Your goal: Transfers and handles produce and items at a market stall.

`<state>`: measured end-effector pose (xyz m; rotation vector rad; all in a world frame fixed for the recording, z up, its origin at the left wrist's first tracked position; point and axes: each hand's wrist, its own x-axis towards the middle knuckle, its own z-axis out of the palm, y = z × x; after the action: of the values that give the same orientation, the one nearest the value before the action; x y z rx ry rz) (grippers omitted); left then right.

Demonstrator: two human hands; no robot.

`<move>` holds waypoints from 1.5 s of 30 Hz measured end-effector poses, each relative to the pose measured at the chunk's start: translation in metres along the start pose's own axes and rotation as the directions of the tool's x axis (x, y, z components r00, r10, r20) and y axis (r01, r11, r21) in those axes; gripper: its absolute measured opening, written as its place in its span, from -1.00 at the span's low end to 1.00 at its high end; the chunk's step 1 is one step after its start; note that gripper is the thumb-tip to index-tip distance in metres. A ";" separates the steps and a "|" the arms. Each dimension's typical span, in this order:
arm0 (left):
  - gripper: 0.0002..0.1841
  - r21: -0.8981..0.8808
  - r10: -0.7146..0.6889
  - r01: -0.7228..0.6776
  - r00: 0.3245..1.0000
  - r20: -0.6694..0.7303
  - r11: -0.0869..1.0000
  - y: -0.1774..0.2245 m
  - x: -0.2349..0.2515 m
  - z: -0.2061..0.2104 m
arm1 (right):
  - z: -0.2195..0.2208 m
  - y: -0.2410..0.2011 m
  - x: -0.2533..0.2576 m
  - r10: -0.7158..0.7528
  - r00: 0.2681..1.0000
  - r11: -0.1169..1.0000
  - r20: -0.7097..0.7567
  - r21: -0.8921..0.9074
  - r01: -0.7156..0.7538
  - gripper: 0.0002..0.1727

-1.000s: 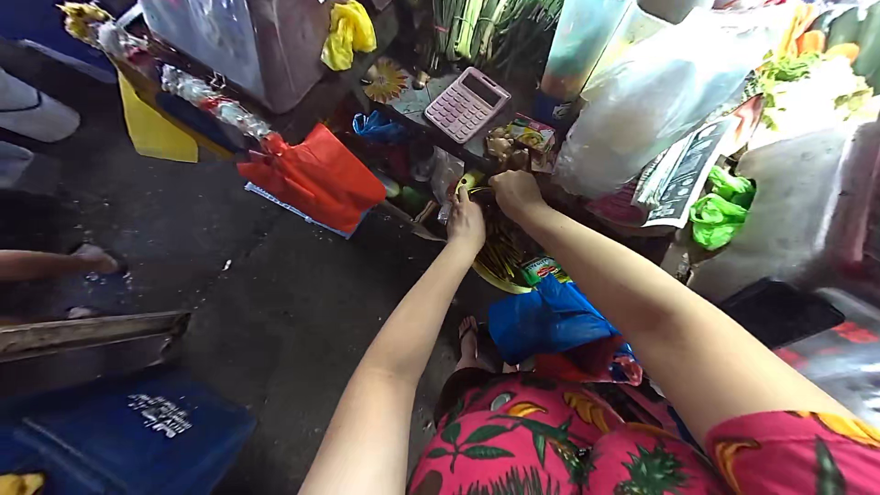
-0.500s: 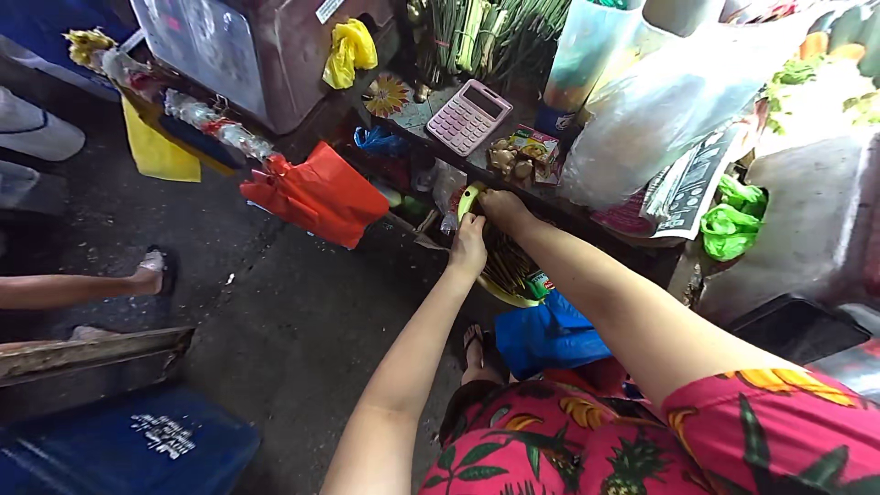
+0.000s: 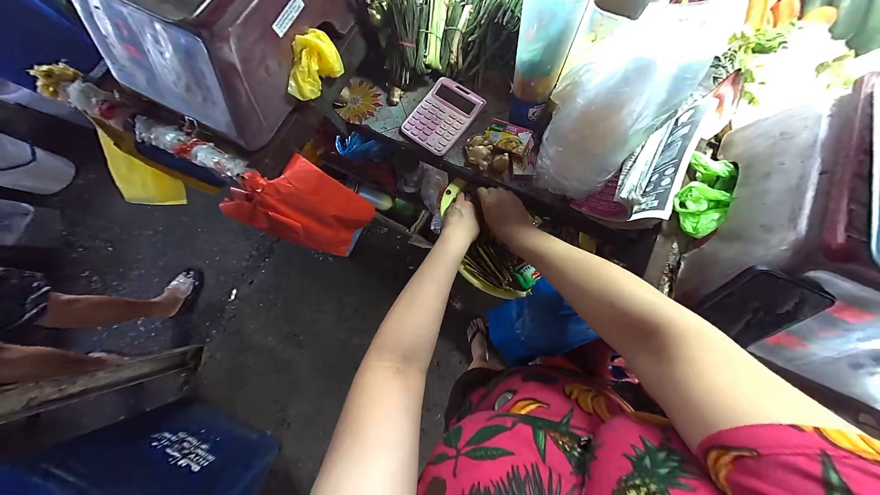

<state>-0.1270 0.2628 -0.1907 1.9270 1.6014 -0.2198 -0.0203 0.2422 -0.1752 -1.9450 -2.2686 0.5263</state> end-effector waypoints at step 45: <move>-0.37 0.480 0.144 -0.137 0.989 0.023 0.866 0.082 -0.001 0.052 | -0.187 0.097 -0.434 0.346 0.642 0.938 -0.684 0.269 -0.218 -0.67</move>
<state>-0.0376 0.2269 -0.2026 2.4125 1.5020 -0.5946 0.2034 -0.1335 0.0292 -1.9482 -1.3841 -0.0680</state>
